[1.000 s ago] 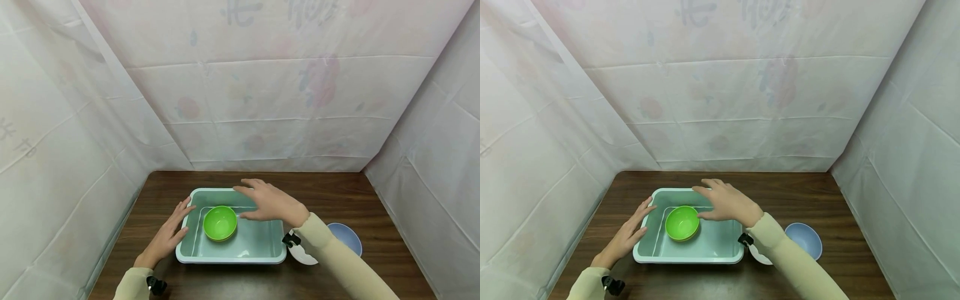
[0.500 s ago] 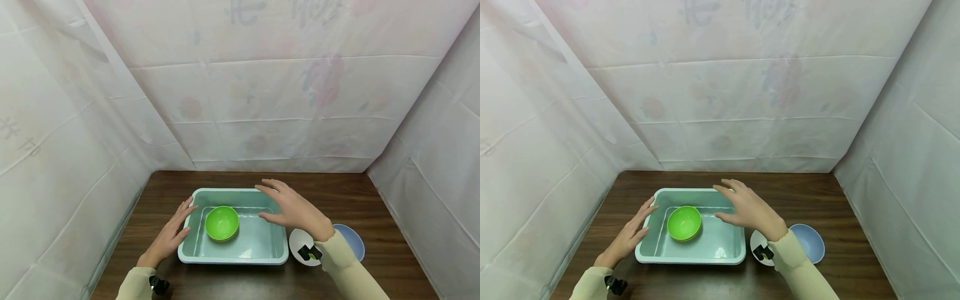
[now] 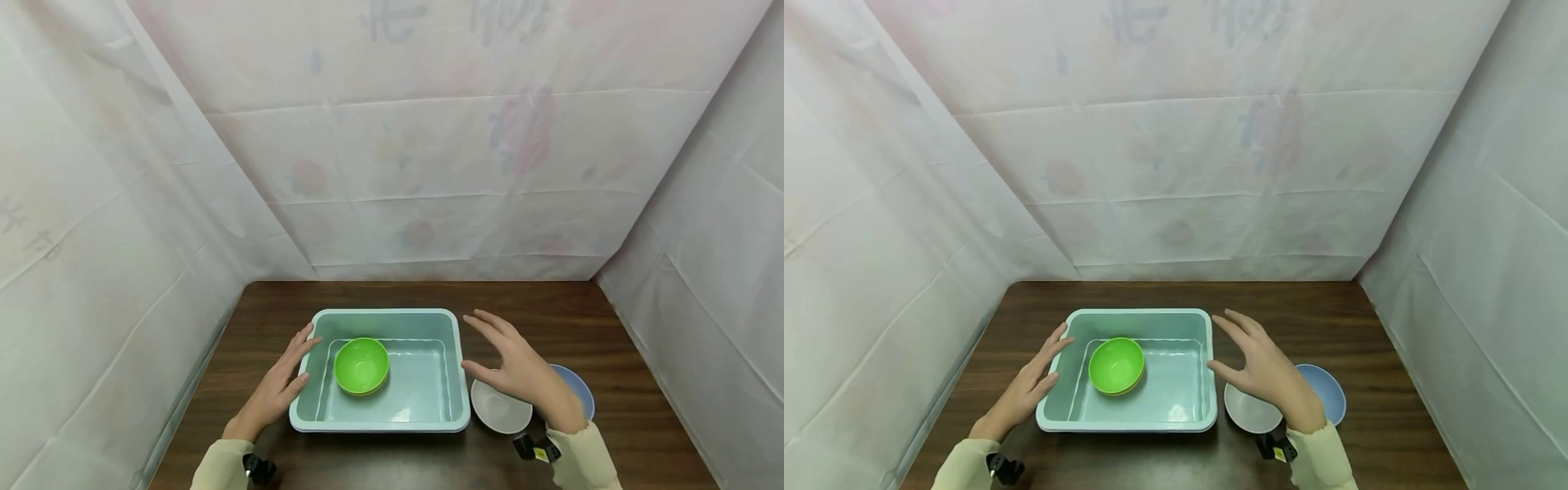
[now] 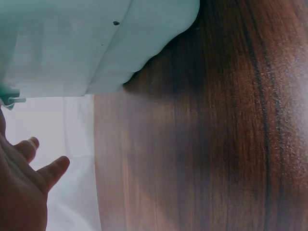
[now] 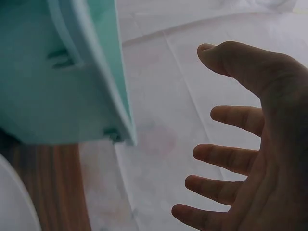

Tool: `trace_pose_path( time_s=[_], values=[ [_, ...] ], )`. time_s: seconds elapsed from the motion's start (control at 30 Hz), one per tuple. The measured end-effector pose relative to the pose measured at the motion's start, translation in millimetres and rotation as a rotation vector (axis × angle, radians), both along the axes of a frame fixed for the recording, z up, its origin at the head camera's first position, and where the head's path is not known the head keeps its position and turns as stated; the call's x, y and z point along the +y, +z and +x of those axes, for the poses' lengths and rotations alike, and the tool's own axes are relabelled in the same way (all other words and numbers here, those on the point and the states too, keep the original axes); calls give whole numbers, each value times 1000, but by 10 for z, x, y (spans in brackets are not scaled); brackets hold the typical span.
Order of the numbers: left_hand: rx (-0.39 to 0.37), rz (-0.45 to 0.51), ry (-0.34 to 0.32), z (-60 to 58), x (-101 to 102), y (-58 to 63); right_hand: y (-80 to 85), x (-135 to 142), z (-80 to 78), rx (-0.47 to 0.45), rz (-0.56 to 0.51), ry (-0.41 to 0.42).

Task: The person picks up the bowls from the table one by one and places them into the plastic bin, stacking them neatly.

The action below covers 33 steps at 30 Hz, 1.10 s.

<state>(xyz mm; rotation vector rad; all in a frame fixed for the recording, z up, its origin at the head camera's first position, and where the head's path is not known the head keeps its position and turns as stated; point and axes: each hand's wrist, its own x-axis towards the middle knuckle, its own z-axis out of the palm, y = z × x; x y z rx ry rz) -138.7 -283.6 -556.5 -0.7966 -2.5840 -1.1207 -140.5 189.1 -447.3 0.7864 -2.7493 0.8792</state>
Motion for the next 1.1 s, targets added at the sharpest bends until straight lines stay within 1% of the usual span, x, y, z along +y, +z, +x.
trace_pose_path(
  time_s=[0.13, 0.3, 0.47, 0.6, 0.8, 0.93, 1.1],
  values=[
    [-6, 6, 0, 4, -16, -2, -76, 116, 98, -5, -6, -44],
    [-19, 8, 6, 0, -17, -5, -146, 257, 185, -8, 6, -73],
    [-23, 11, 7, 8, -8, -12, -205, 397, 266, 33, 58, -79],
    [-21, 10, 12, 1, -9, -17, -273, 475, 327, 60, 70, -101],
    [-24, 5, 17, 15, -8, -20, -444, 483, 403, 132, 50, -131],
    [-4, 11, 9, 5, -7, -42, -576, 423, 432, 171, 73, -147],
    [-18, 13, 16, 10, 4, -26, -782, 344, 461, 133, 128, -141]
  ],
)
